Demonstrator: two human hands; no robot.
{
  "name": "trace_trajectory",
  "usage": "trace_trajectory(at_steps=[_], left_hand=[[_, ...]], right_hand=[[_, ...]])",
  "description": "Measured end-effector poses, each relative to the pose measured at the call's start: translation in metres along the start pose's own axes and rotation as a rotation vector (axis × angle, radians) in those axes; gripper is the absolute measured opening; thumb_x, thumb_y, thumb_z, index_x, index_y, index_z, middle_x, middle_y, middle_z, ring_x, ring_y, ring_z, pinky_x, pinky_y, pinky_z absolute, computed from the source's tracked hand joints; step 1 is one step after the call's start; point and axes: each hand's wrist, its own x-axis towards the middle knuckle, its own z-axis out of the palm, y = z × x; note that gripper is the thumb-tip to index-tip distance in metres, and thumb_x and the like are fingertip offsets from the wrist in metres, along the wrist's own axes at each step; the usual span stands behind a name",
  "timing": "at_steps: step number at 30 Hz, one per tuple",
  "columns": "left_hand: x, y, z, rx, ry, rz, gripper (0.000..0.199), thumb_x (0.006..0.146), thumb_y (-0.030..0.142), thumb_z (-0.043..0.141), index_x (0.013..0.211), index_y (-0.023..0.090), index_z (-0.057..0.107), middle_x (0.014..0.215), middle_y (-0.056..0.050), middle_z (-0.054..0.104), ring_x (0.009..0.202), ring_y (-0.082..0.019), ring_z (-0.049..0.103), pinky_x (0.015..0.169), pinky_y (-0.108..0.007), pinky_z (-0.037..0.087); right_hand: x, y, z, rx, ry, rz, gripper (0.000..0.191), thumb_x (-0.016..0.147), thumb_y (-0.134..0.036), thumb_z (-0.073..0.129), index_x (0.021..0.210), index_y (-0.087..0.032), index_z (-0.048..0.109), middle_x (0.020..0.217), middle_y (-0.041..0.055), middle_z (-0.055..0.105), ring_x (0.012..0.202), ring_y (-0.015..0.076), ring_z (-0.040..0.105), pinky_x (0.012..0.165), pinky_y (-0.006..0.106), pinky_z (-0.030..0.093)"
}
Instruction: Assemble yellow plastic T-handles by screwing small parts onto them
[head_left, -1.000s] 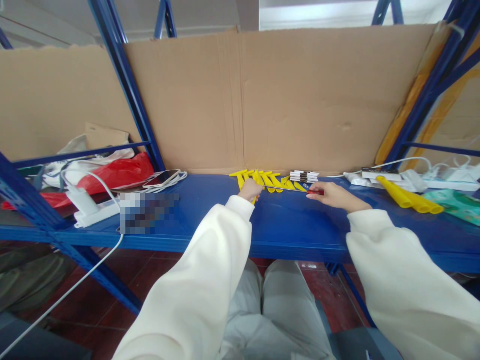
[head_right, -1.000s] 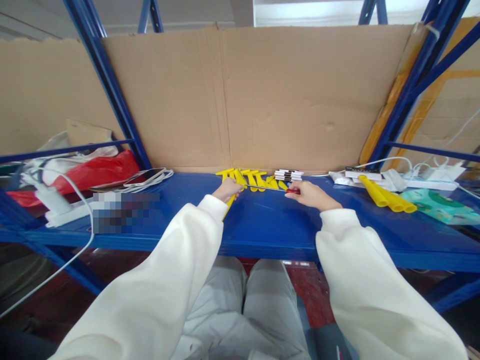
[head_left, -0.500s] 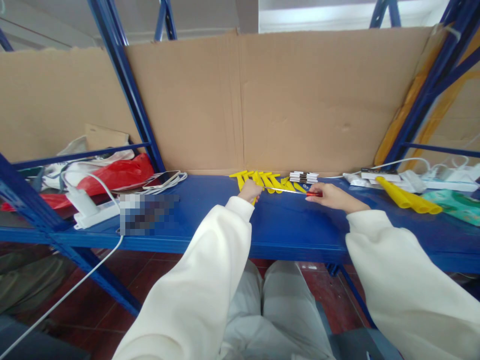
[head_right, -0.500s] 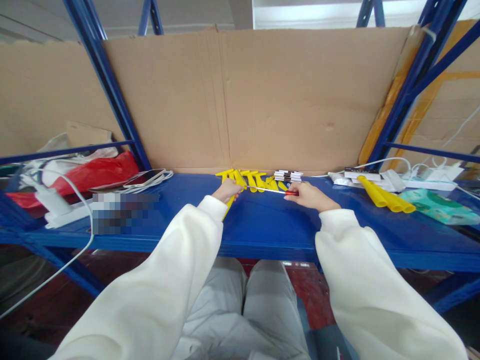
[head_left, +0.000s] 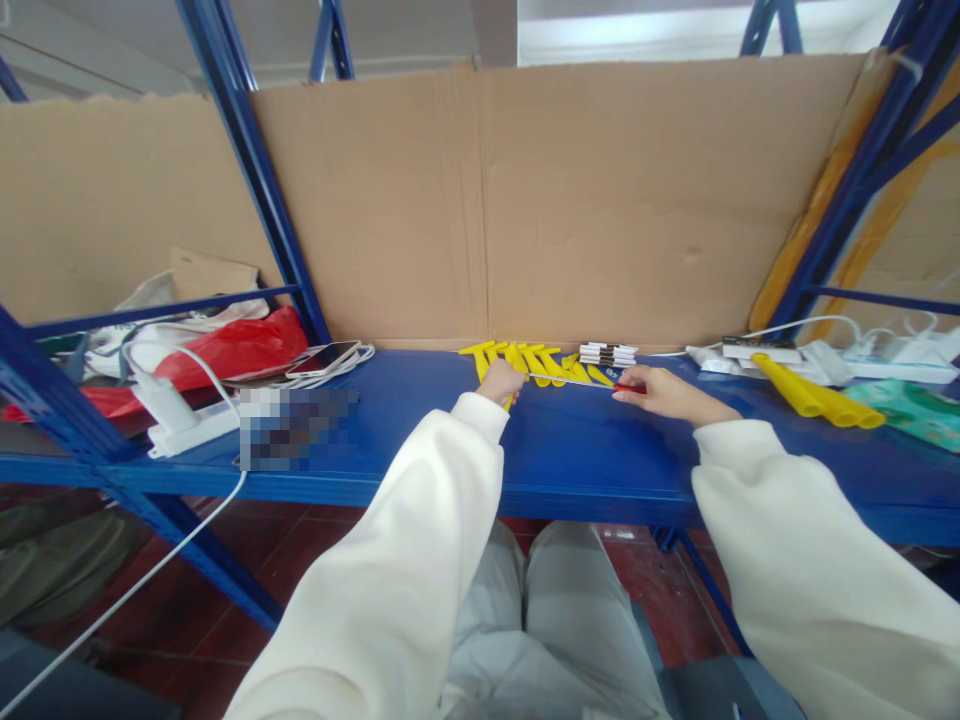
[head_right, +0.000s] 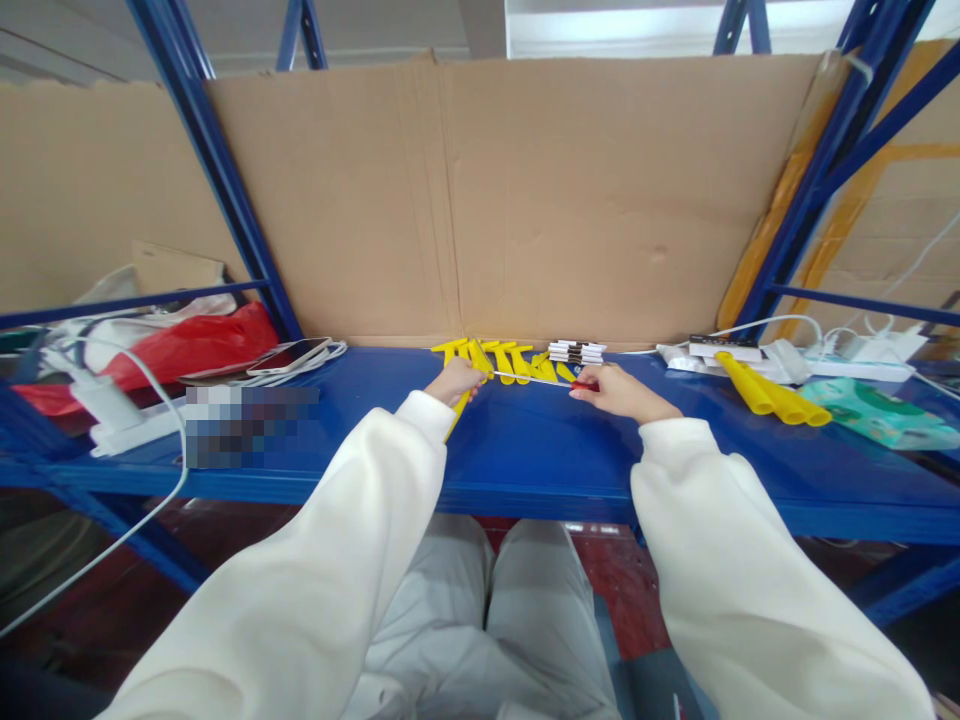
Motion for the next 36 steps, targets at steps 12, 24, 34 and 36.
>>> trace_trajectory(at_steps=[12, 24, 34, 36], left_hand=[[-0.002, 0.001, -0.001, 0.036, -0.023, 0.005, 0.015, 0.091, 0.005, 0.061, 0.077, 0.008, 0.068, 0.047, 0.002, 0.046, 0.047, -0.011, 0.051, 0.051, -0.022, 0.044], [0.003, -0.003, 0.002, 0.018, -0.019, 0.015, 0.016, 0.089, 0.005, 0.060, 0.076, 0.012, 0.066, 0.047, 0.001, 0.049, 0.055, -0.016, 0.060, 0.057, -0.024, 0.049], [0.001, -0.001, 0.000, 0.001, -0.016, 0.010, 0.023, 0.087, 0.002, 0.061, 0.067, 0.013, 0.061, 0.045, 0.004, 0.044, 0.049, -0.012, 0.054, 0.053, -0.022, 0.045], [0.001, -0.001, 0.001, -0.005, -0.013, 0.008, 0.023, 0.086, 0.002, 0.063, 0.067, 0.014, 0.061, 0.044, 0.005, 0.043, 0.047, -0.011, 0.052, 0.051, -0.020, 0.043]], right_hand=[[-0.002, -0.002, -0.001, 0.079, -0.071, 0.014, 0.045, 0.090, -0.062, 0.051, 0.072, -0.023, 0.062, 0.065, 0.0051, 0.068, 0.062, 0.0209, 0.062, 0.063, 0.032, 0.048], [0.001, 0.010, 0.006, 0.123, 0.011, -0.014, 0.043, 0.079, -0.066, 0.062, 0.071, -0.024, 0.056, 0.069, 0.0064, 0.068, 0.066, 0.0224, 0.060, 0.064, 0.034, 0.046], [0.001, 0.009, 0.003, 0.114, -0.008, -0.031, 0.043, 0.082, -0.066, 0.062, 0.078, -0.023, 0.064, 0.078, 0.0084, 0.074, 0.075, 0.0253, 0.067, 0.069, 0.036, 0.051], [0.001, 0.011, 0.005, 0.127, 0.016, -0.022, 0.041, 0.079, -0.065, 0.067, 0.079, -0.024, 0.061, 0.080, 0.0082, 0.074, 0.078, 0.0257, 0.068, 0.070, 0.036, 0.052]])
